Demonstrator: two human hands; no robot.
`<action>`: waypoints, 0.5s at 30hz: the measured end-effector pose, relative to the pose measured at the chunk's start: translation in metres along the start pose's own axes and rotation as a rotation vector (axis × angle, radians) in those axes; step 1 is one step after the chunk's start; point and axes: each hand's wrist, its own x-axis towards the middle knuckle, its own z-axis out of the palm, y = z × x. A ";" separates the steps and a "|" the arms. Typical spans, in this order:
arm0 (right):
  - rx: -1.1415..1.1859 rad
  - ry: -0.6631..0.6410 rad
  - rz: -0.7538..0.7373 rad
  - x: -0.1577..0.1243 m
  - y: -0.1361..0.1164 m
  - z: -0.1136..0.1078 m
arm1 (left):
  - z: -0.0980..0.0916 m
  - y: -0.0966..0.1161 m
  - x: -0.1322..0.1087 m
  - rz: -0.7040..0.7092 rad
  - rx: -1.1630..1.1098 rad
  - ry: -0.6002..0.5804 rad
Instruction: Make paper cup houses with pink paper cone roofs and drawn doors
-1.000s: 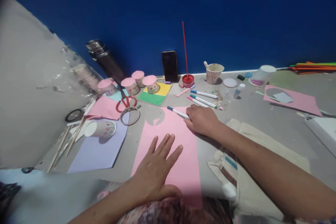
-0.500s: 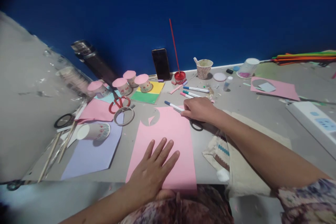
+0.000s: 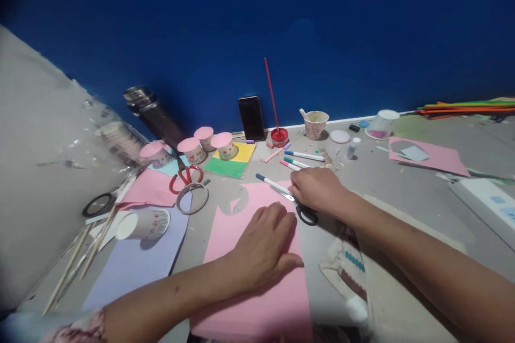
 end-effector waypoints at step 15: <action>0.112 0.048 -0.002 0.014 -0.011 0.039 | 0.026 -0.013 0.000 0.088 0.078 0.138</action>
